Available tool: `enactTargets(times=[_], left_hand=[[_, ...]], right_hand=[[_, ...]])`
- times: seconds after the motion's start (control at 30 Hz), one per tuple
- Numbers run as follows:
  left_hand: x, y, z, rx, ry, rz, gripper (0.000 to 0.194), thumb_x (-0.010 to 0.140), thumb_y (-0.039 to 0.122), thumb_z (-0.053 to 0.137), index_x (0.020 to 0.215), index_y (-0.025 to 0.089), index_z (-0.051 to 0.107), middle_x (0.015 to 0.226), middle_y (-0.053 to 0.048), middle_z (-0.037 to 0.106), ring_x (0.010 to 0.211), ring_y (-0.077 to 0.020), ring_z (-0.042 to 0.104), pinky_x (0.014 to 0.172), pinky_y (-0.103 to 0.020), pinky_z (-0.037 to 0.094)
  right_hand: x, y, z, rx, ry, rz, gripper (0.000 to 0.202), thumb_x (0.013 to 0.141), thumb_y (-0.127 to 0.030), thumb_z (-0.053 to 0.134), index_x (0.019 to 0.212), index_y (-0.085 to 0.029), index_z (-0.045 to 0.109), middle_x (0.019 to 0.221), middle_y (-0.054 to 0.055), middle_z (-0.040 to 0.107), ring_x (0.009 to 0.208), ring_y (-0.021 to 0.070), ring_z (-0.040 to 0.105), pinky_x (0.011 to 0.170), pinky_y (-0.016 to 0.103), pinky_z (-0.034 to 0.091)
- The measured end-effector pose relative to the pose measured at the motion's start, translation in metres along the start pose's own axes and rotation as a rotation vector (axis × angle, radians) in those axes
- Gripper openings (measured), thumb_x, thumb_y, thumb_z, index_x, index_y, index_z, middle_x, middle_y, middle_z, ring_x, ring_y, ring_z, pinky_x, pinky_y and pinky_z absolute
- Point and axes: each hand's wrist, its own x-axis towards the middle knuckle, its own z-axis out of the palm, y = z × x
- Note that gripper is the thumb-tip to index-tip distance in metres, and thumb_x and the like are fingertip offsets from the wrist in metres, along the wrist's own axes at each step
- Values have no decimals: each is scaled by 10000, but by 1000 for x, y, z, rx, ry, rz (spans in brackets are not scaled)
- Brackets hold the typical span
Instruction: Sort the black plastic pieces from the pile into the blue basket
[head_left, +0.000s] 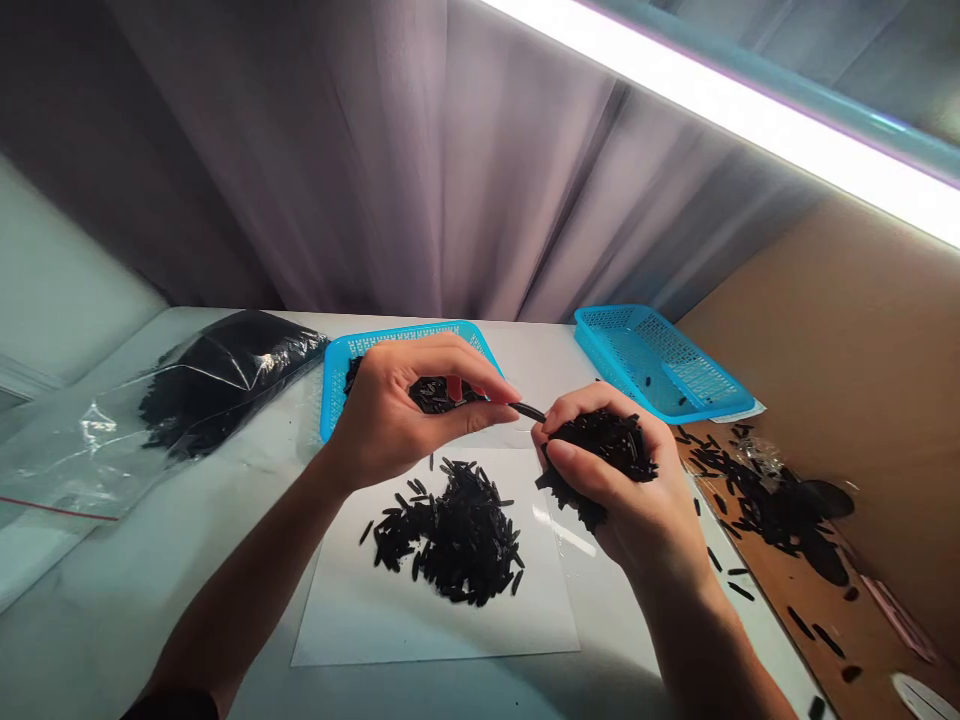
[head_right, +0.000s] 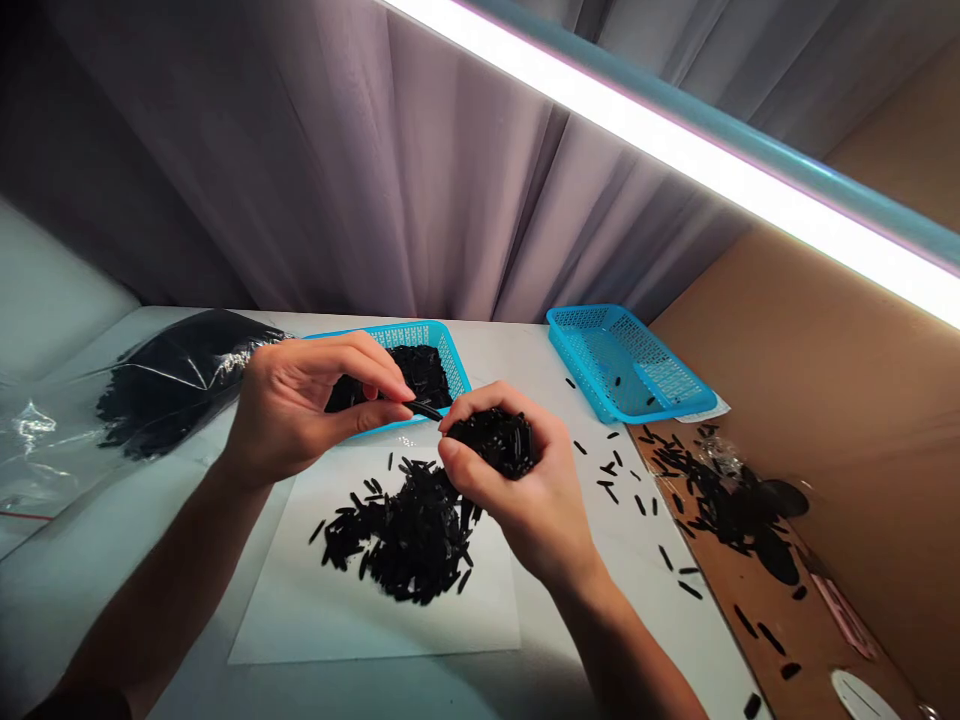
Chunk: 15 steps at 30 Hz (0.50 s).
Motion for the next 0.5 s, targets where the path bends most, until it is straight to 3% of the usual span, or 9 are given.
enactTargets(times=[0.23,0.5], left_hand=[[1,-1,1,-9,-2,-25,63,850,243,846,858,244,783,794,2,761,745,-150,671,634,-321,536],[0,1,1,-8,-2,-18,80,844,204,846,842,235,772,792,9,757,736,-140,662,652,-315,532]], right_hand=[[-2,-3,0,-17,30,-16,75,786,-238,775,806,-230,704,739,-3,649,598,129,529,519,246,421],[-4,-3,2,-5,32,-26,76,786,-237,779,800,-233,705,734,-7,654,595,124,526,513,240,415]])
